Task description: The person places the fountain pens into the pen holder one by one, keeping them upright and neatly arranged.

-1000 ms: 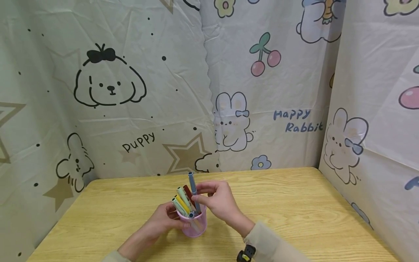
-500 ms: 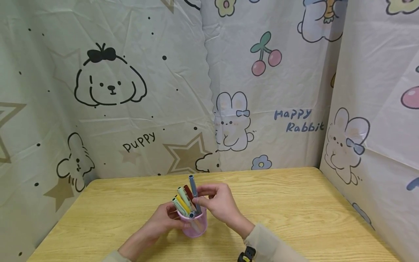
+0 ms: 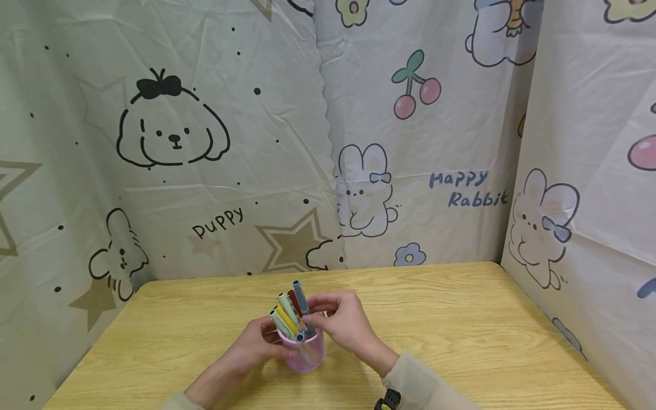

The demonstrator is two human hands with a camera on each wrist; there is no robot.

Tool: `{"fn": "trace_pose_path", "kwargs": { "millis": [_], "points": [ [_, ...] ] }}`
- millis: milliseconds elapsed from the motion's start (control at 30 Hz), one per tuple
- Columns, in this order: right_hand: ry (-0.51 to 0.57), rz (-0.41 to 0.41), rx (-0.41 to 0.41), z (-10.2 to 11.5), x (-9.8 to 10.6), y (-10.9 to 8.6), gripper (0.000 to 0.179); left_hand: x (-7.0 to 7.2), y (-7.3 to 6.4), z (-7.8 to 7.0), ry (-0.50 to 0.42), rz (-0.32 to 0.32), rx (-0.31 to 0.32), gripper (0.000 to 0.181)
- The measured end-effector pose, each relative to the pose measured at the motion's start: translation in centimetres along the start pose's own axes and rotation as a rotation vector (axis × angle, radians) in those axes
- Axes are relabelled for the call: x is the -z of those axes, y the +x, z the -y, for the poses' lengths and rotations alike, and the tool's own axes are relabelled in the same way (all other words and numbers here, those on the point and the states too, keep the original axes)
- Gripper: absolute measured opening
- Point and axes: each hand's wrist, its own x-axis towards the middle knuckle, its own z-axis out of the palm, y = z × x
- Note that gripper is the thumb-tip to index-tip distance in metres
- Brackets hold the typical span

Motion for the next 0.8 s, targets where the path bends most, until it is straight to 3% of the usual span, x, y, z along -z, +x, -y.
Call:
{"fn": "trace_pose_path", "kwargs": {
  "millis": [200,500,800],
  "points": [
    [-0.029,0.018,0.006,-0.1,0.5,-0.6,0.024,-0.1,0.2,0.2,-0.004,-0.006,-0.007,0.063],
    [-0.056,-0.041,0.01,-0.1,2.6,-2.7,0.014,0.0,0.2,-0.1,0.007,-0.017,-0.008,0.063],
    [-0.131,-0.049,0.001,-0.4,5.1,-4.5,0.012,0.6,-0.1,-0.3,0.024,0.017,-0.018,0.061]
  ]
}}
